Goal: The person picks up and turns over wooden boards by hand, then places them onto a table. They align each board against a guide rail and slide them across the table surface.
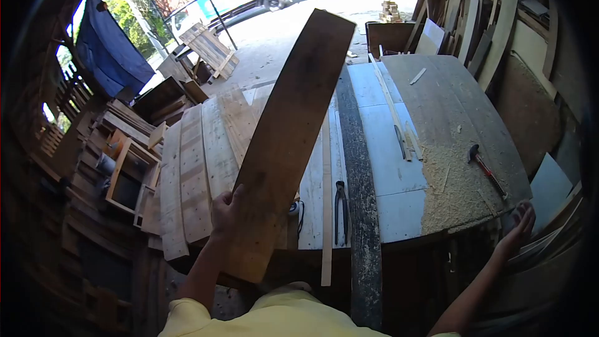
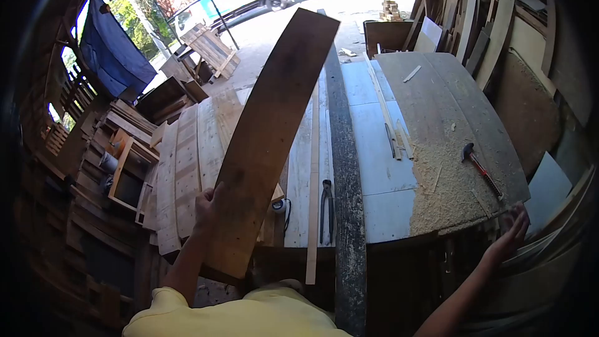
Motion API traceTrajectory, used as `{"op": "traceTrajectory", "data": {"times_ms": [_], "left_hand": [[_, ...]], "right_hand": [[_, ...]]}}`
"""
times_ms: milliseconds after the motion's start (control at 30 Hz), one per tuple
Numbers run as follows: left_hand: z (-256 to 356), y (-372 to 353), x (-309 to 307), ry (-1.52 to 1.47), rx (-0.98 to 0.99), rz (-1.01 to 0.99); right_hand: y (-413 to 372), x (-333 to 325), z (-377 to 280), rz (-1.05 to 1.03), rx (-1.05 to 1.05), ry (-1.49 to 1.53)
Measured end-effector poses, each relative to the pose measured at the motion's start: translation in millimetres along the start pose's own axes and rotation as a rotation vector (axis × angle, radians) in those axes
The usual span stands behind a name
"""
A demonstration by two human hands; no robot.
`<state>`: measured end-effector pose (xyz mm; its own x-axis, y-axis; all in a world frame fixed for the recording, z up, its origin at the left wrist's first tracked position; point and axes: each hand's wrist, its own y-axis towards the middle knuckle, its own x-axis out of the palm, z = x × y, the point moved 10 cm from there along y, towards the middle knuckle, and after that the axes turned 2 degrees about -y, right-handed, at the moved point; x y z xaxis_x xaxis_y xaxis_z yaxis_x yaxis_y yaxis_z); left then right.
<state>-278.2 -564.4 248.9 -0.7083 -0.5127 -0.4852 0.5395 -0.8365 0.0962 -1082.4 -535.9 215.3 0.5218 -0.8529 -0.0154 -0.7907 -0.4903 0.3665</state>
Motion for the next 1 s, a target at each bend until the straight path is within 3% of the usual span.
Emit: {"op": "traceTrajectory", "data": {"times_ms": [33, 67, 133, 167, 233, 267, 333, 367, 400, 433, 467, 567, 633, 700, 800, 867, 900, 967, 1000], "left_hand": [[19.0, 7.5, 4.0, -0.004, -0.004, -0.033], [53.2, 12.6, 6.8, 0.088, 0.133, -0.038], [111.1, 15.5, 17.3, 0.249, 0.429, -0.054], [139.1, 13.9, 24.6, 0.321, 0.596, -0.064], [187.3, 1.2, 49.4, 0.372, 0.713, -0.229], [199.9, -0.2, 67.1, 0.361, 0.813, -0.304], [222.8, -16.7, 100.8, 0.323, 1.033, -0.46], [237.2, -29.4, 115.4, 0.297, 1.161, -0.529], [247.3, -30.3, 128.5, 0.286, 1.16, -0.539], [253.3, -45.3, 151.7, 0.355, 1.245, -0.65], [255.9, -63.1, 175.4, 0.423, 1.331, -0.762], [260.1, -109.6, 241.3, 0.481, 1.49, -0.93], [259.0, -140.7, 288.5, 0.469, 1.578, -1.052], [249.7, -175.8, 337.4, 0.478, 1.669, -1.105], [216.0, -230.6, 407.0, 0.292, 1.799, -1.107], [183.3, -249.4, 452.7, 0.436, 1.624, -1.27], [166.7, -256.6, 469.3, 0.441, 1.632, -1.276], [150.3, -268.7, 483.1, 0.357, 1.73, -1.101], [150.8, -263.7, 477.1, 0.312, 1.685, -1.063]], "right_hand": [[5.4, 24.9, -54.0, -0.134, -0.24, -0.125], [-15.4, 54.7, -143.6, -0.144, -0.518, -0.269], [-38.7, 91.0, -229.8, -0.261, -0.86, -0.442], [-39.8, 98.8, -255.9, -0.272, -0.856, -0.457], [-73.1, 115.7, -300.7, -0.265, -1.221, -0.787], [-77.1, 112.0, -305.4, -0.282, -1.225, -0.81], [-83.4, 105.9, -286.8, -0.39, -1.258, -1.184], [-76.2, 87.8, -261.4, -0.448, -1.183, -1.268], [-72.0, 61.8, -235.7, -0.494, -1.097, -1.281], [-62.4, 22.4, -204.2, -0.536, -0.911, -1.299], [-71.4, -17.1, -186.9, -0.473, -0.878, -1.232], [-100.0, -119.4, -97.1, -0.692, -0.328, -1.201], [-153.3, -168.1, -58.3, -0.589, -0.46, -1.208], [-198.4, -214.6, -18.3, -0.508, -0.398, -1.189], [-255.0, -233.4, -3.9, -0.491, 0.004, -1.078], [-281.0, -241.0, 13.0, -0.456, 0.084, -1.053], [-294.4, -246.8, 29.7, -0.462, 0.172, -1.044], [-320.8, -258.7, 61.0, -0.465, 0.274, -1.034], [-331.0, -261.5, 81.5, -0.471, 0.325, -1.013]]}}
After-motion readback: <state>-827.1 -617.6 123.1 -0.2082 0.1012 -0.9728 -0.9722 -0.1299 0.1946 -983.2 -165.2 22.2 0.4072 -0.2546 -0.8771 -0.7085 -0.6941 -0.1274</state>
